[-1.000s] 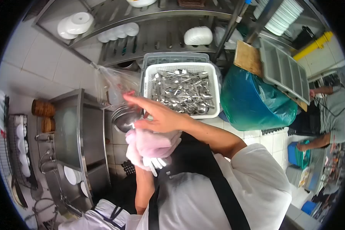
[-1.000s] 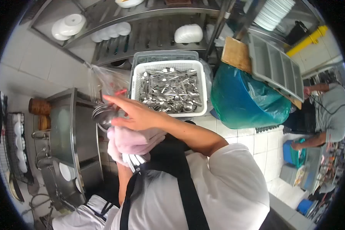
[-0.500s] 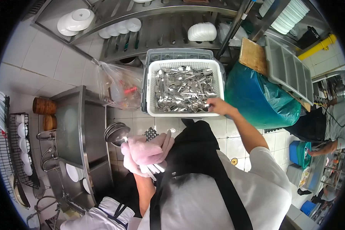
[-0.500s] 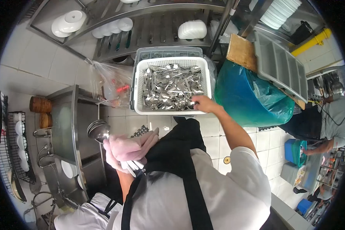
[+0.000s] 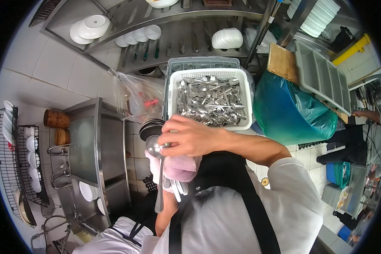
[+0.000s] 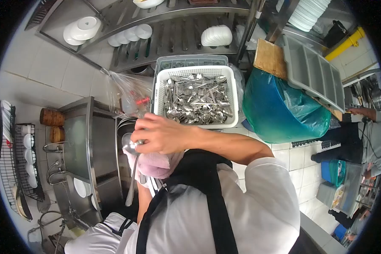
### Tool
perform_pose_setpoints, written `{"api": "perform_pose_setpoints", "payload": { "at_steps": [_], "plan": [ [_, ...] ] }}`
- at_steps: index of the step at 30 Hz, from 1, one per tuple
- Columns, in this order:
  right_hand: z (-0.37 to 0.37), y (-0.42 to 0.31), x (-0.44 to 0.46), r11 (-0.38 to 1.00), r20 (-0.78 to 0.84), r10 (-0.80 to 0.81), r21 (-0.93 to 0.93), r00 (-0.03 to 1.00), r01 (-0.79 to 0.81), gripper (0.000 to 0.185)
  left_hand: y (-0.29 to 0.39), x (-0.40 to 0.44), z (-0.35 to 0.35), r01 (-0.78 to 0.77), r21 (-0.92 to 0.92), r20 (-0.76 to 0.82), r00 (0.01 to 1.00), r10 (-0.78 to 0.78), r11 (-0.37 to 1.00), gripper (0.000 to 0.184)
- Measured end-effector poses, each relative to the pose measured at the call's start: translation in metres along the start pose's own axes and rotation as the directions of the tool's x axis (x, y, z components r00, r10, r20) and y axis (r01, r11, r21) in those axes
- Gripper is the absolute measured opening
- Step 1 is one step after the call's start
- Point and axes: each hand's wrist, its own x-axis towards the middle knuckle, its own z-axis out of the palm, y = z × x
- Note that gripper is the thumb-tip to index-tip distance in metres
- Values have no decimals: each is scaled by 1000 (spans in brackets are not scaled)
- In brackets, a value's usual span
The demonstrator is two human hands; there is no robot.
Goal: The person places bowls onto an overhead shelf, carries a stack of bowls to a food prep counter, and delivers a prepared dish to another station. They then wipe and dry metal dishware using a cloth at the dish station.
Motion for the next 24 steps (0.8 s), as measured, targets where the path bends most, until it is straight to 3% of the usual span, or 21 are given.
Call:
{"api": "perform_pose_setpoints", "payload": {
  "at_steps": [4,7,11,15,17,19,21,23,24],
  "plan": [
    [15,13,-1,1000,136,11,-12,991,-9,20,-6,3,-10,-3,-11,-64,998,2,1000,29],
    [29,13,0,996,119,-32,-79,992,42,19,-6,-12,-19,0,-19,-113,994,-2,1000,29],
    [41,13,7,997,9,-36,66,999,35,24,-6,-15,-13,5,-27,-180,984,-10,1000,30],
    [40,51,12,970,-218,4,240,976,50,35,-7,-20,-20,8,-33,-258,966,-16,999,31],
    [56,113,-3,968,-108,213,160,971,-195,31,-5,-31,-8,14,-33,-303,953,-23,999,31],
    [73,189,-31,875,43,485,-26,874,-484,26,-5,-37,-17,20,-31,-352,935,-30,999,31],
    [86,254,-60,600,213,800,-274,561,-751,27,-4,-44,-10,38,-26,-412,910,-45,999,32],
    [98,299,-86,504,296,864,-487,408,-713,27,-1,-53,-1,66,-20,-473,878,-68,998,32],
    [109,319,-105,520,291,853,-538,433,-664,27,-1,-53,-3,82,-17,-502,861,-80,996,32]
  ]
}}
